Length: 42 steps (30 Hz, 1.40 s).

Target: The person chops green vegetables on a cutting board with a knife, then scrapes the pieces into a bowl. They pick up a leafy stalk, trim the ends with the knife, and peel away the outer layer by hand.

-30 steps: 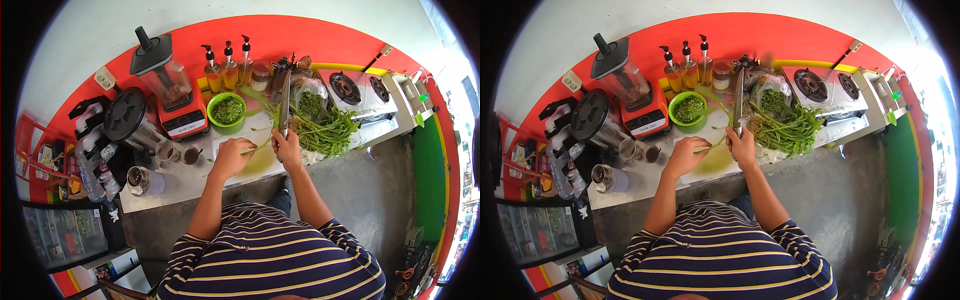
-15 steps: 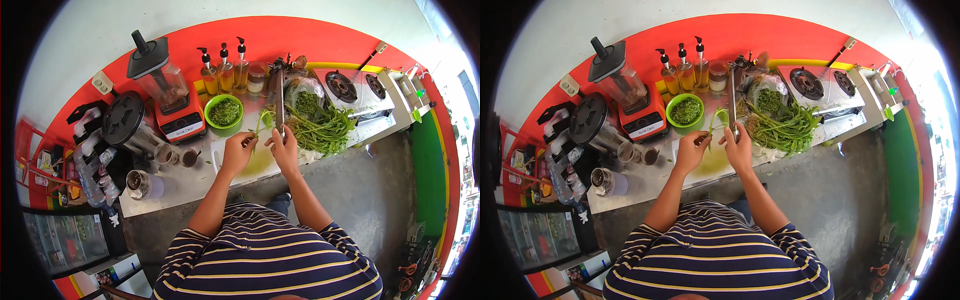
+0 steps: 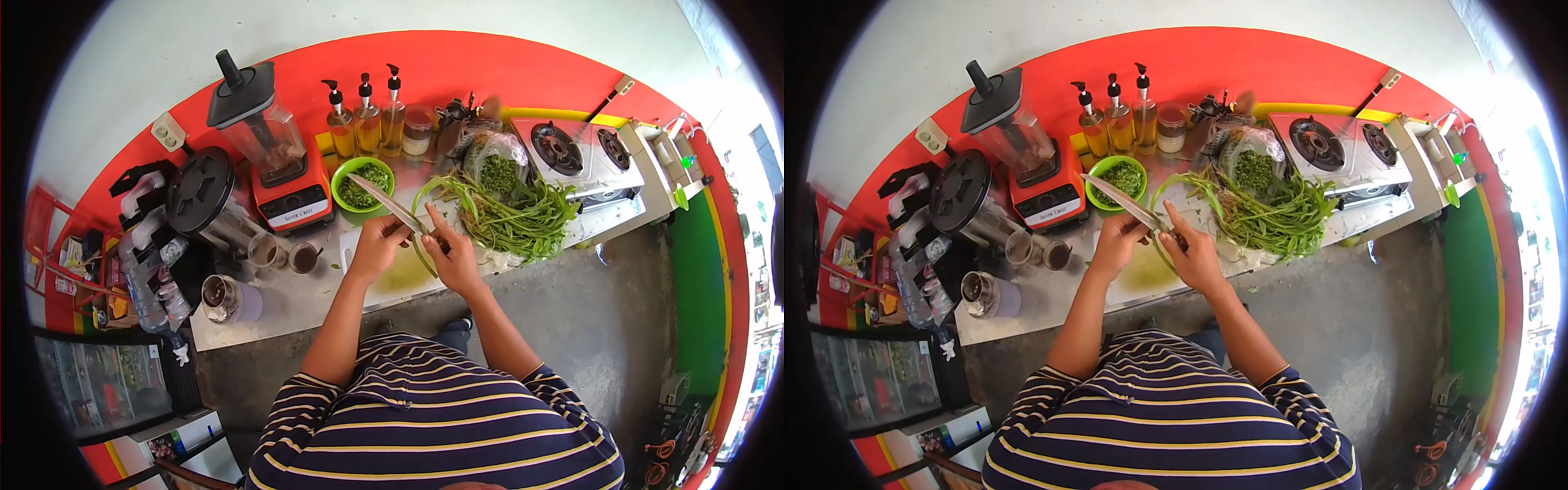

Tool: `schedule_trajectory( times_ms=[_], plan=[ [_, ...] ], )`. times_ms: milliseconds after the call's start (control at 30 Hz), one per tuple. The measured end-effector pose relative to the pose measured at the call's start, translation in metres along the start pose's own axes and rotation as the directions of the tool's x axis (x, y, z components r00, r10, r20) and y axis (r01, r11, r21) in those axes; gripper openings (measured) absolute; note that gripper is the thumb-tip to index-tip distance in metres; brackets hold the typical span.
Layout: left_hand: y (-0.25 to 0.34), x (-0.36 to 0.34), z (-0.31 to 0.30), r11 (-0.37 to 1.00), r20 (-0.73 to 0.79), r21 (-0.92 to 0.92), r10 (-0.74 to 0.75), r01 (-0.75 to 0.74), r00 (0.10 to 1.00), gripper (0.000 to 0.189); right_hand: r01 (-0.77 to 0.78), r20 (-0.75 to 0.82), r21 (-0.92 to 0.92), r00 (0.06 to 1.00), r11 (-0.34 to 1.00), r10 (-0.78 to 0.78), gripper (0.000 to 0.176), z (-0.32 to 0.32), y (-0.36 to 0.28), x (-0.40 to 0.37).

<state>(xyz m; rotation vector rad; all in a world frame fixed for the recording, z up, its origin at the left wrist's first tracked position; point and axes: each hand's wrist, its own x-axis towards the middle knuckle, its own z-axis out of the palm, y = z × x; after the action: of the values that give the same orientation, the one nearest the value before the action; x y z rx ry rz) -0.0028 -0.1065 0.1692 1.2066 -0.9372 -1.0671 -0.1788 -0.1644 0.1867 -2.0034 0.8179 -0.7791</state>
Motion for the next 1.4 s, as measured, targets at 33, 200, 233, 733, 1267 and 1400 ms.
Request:
schedule_trajectory(
  times_ms=[33, 200, 233, 733, 1267, 1400],
  plan=[
    [0.001, -0.001, 0.0, 1.0, 0.008, -0.02, 0.011, -0.01, 1.0, 0.014, 0.012, 0.017, 0.008, 1.0, 1.0, -0.012, 0.06, 0.0, 0.0, 0.001],
    [0.001, -0.005, -0.008, 0.999, 0.012, -0.042, -0.007, 0.008, 1.0, 0.015, 0.028, 0.093, 0.014, 0.995, 1.0, -0.029, 0.064, -0.001, -0.01, 0.005],
    [0.003, -0.007, -0.009, 0.999, 0.006, -0.029, -0.02, 0.021, 1.0, 0.016, 0.044, 0.111, 0.023, 0.993, 0.999, -0.046, 0.065, -0.001, -0.011, 0.005],
    [0.002, -0.011, -0.042, 0.999, 0.015, 0.042, -0.028, 0.027, 1.0, 0.018, -0.052, 0.215, 0.33, 0.976, 0.942, -0.021, 0.051, 0.036, 0.003, 0.019],
    [0.006, -0.052, -0.061, 0.995, -0.185, 0.073, -0.059, 0.073, 0.981, 0.016, -0.403, -0.046, 0.612, 0.841, 0.68, 0.539, 0.025, 0.022, 0.088, 0.034],
    [0.005, -0.055, -0.064, 0.995, -0.172, 0.043, -0.083, 0.092, 0.982, 0.015, -0.635, 0.119, 0.485, 0.729, 0.601, 0.674, 0.032, 0.028, 0.125, 0.008]
  ],
)
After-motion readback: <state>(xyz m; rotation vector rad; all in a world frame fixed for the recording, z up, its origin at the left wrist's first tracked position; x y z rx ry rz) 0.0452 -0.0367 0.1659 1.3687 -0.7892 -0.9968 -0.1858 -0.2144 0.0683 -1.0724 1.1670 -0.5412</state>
